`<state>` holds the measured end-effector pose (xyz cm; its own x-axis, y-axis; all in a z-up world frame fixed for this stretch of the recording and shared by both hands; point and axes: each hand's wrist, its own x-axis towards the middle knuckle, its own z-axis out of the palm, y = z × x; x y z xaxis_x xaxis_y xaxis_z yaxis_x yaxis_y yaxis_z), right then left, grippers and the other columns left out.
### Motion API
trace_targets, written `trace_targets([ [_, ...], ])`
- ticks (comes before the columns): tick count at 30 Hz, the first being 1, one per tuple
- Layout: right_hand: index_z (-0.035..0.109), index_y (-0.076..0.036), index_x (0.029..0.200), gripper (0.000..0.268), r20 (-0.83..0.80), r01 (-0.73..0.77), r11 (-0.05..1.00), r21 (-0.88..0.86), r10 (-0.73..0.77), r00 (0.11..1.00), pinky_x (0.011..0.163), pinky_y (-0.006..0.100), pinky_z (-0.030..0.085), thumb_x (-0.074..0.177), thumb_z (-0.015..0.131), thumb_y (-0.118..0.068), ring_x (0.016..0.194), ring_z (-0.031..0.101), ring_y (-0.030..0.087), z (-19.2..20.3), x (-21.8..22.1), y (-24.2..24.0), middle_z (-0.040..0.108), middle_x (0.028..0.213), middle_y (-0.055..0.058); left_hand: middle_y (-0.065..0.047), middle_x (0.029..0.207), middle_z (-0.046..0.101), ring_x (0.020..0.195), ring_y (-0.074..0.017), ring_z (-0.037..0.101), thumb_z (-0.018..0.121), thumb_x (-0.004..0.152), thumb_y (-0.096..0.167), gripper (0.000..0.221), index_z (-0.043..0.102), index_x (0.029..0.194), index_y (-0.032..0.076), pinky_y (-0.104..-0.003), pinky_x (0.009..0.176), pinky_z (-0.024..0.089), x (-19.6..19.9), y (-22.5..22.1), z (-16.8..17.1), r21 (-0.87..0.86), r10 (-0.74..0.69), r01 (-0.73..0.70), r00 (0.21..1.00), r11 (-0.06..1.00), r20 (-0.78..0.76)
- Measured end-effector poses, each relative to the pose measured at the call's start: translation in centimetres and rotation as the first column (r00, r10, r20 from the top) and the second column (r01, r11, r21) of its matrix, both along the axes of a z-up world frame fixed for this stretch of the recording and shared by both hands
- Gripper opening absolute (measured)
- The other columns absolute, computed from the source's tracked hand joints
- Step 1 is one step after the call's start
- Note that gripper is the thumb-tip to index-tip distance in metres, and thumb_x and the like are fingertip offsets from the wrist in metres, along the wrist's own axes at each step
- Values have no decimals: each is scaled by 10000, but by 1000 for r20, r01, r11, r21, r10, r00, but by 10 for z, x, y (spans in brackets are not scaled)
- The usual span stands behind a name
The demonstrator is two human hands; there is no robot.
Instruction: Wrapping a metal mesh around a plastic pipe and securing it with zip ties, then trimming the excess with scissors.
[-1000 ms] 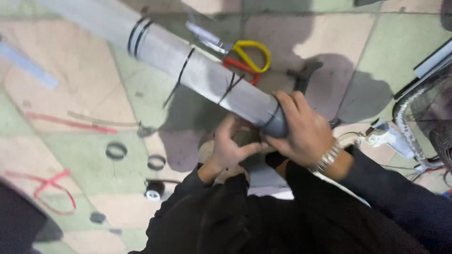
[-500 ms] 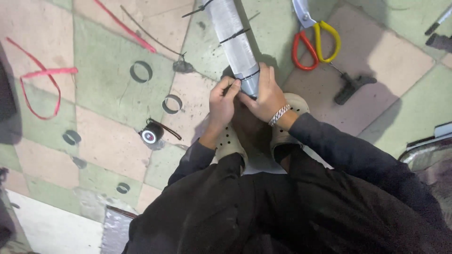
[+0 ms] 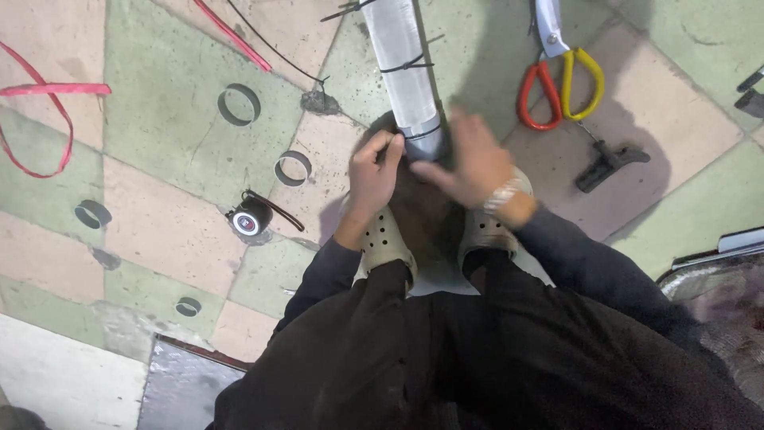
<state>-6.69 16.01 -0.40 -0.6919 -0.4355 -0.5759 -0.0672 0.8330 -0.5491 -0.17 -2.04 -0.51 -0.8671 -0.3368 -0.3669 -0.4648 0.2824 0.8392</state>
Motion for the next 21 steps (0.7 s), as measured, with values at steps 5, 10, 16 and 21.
trace_targets([
  [5,436,-9,1441,697,-546,157,988,13,-125,829,708,430,598,824,759,-18,1011,644,403,-7,-25,51,512,1281,229,-36,846,667,690,-112,543,619,996,127,155,678,967,-14,-236,637,469,13,-13,-4,95,41,-41,999,995,2],
  [10,440,27,1435,706,-682,179,978,106,-59,729,878,434,586,771,670,87,1039,639,417,-53,-25,78,580,1258,245,-59,914,668,760,-117,603,620,992,83,148,664,1083,-25,-235,700,571,17,-17,-7,226,89,-93,996,970,25],
  [16,314,-26,1566,983,-507,181,975,131,-91,857,591,398,592,756,870,-63,730,700,337,-72,-36,117,751,1007,179,-80,963,713,737,-134,684,663,979,111,144,699,1050,-10,-233,698,609,16,-20,-2,270,118,-120,993,955,25],
  [21,540,9,1321,495,262,515,770,-377,-445,857,526,250,447,842,657,50,629,530,138,-2,-18,111,573,859,44,-61,967,708,795,-113,660,661,978,96,129,697,1051,-4,-239,752,628,18,-18,-10,397,156,-170,985,902,68],
])
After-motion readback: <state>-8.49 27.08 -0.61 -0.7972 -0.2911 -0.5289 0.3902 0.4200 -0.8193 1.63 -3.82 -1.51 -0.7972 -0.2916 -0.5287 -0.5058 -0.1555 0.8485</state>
